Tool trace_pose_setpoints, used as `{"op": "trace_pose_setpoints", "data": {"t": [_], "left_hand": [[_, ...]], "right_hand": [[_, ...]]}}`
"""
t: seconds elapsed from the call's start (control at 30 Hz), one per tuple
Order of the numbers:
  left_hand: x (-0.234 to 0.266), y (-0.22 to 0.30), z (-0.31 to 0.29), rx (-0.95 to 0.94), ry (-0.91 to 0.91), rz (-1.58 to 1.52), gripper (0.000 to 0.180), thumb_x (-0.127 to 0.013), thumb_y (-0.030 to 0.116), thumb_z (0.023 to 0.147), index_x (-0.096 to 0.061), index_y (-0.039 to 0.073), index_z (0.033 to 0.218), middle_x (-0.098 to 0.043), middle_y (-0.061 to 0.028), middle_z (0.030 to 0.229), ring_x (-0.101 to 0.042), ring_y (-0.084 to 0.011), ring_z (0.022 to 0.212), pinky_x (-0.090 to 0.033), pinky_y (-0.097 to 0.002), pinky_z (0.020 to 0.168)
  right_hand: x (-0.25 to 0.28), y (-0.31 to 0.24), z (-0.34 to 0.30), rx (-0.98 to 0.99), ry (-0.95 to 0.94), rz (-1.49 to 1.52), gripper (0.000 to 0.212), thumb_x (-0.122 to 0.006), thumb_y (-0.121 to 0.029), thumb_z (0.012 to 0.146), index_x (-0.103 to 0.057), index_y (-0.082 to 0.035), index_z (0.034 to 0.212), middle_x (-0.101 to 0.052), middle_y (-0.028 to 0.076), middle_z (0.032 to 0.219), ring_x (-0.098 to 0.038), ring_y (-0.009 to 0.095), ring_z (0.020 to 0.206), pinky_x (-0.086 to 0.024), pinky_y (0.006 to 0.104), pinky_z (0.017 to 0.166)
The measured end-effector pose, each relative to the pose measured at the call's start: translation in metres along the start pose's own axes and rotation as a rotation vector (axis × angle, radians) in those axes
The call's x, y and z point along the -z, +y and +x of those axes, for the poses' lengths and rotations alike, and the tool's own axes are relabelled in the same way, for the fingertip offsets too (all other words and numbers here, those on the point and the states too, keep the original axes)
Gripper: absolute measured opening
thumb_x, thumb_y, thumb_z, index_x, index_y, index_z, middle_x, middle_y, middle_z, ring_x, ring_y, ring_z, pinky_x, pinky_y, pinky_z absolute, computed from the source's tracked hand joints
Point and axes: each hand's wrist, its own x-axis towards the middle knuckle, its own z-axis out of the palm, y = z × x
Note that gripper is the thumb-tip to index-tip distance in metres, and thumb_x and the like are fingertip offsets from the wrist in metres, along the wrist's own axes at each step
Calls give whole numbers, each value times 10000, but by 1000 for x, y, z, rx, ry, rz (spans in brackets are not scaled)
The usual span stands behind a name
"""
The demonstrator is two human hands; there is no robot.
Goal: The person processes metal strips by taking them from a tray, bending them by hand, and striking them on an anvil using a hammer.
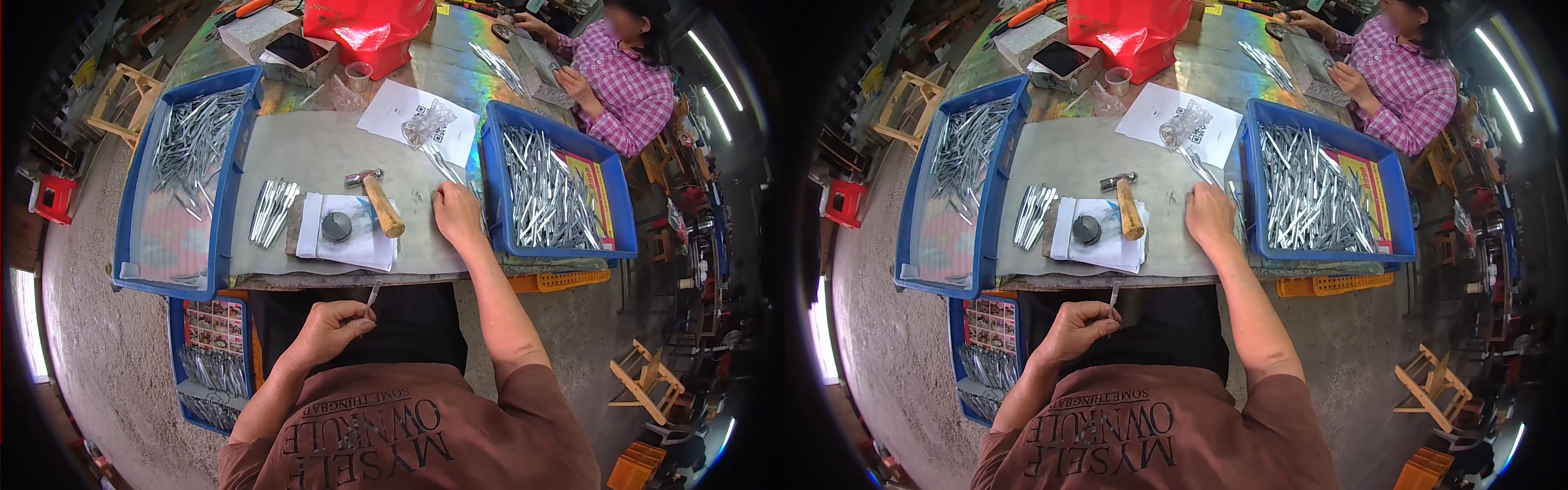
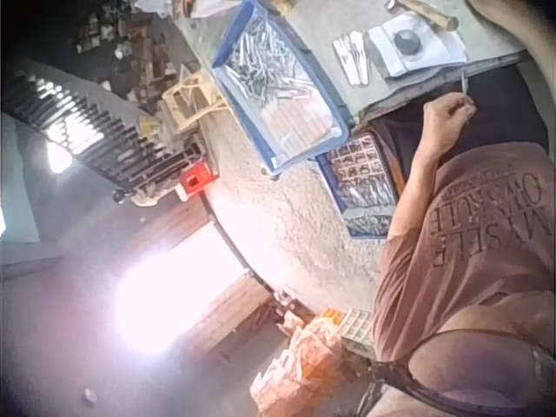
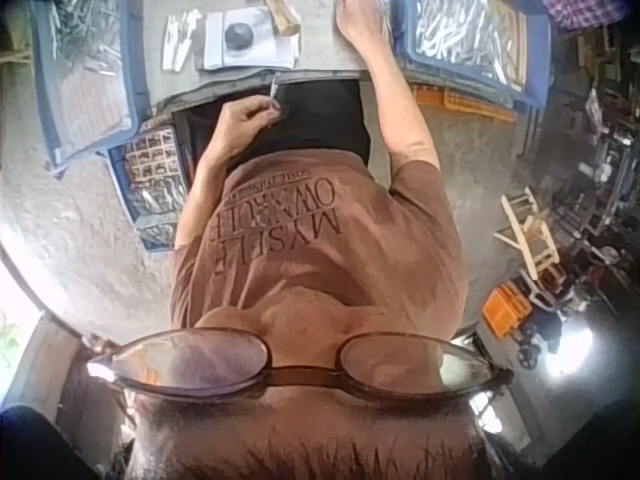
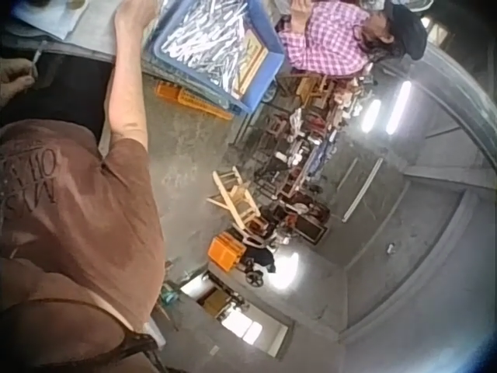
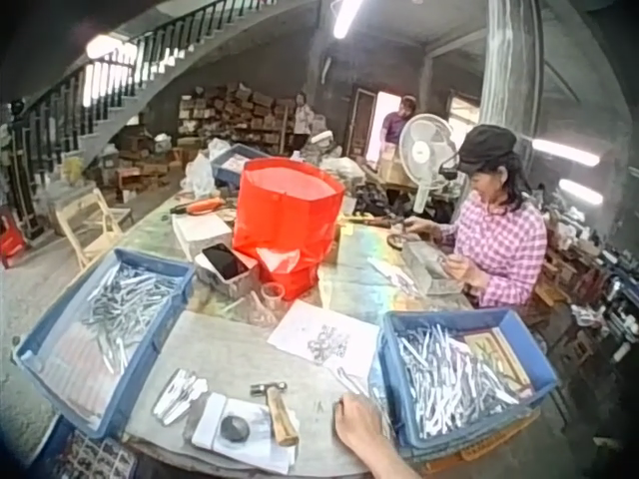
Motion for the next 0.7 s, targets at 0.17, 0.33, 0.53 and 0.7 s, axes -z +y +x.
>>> {"op": "trace_pose_setpoints", "data": {"t": [0.17, 0.33, 0.53, 0.7], "left_hand": [[0, 2, 2, 20, -18, -2, 94, -591, 61, 741, -581, -19, 791, -522, 6, 595, -440, -23, 581, -382, -177, 518], [0, -1, 0, 25, 18, -81, 83, -573, 60, 759, -573, -18, 787, -506, 23, 604, -429, -23, 574, -370, -171, 514], [3, 4, 0, 26, 29, -120, 88, -557, 68, 776, -561, -20, 784, -501, 27, 615, -428, -25, 575, -371, -170, 522], [3, 9, 0, 27, 55, -161, 91, -544, 77, 791, -556, -12, 806, -503, 27, 630, -435, -27, 572, -379, -167, 518]], "right_hand": [[2, -7, 5, -14, -156, -217, 135, -420, -51, 732, -538, -2, 775, -559, 191, 787, -549, 339, 755, -368, 457, 664], [5, -5, -10, 44, -44, -30, 128, -436, -95, 769, -511, 9, 763, -553, 190, 788, -545, 335, 739, -366, 445, 668], [22, -17, -47, -7, 52, 501, 112, -479, -88, 789, -475, 24, 784, -549, 166, 716, -540, 279, 637, -410, 358, 567], [28, -29, -73, -57, 24, 737, 78, -487, -72, 810, -491, 4, 829, -446, -3, 616, -400, 53, 568, -355, 200, 517]]}}
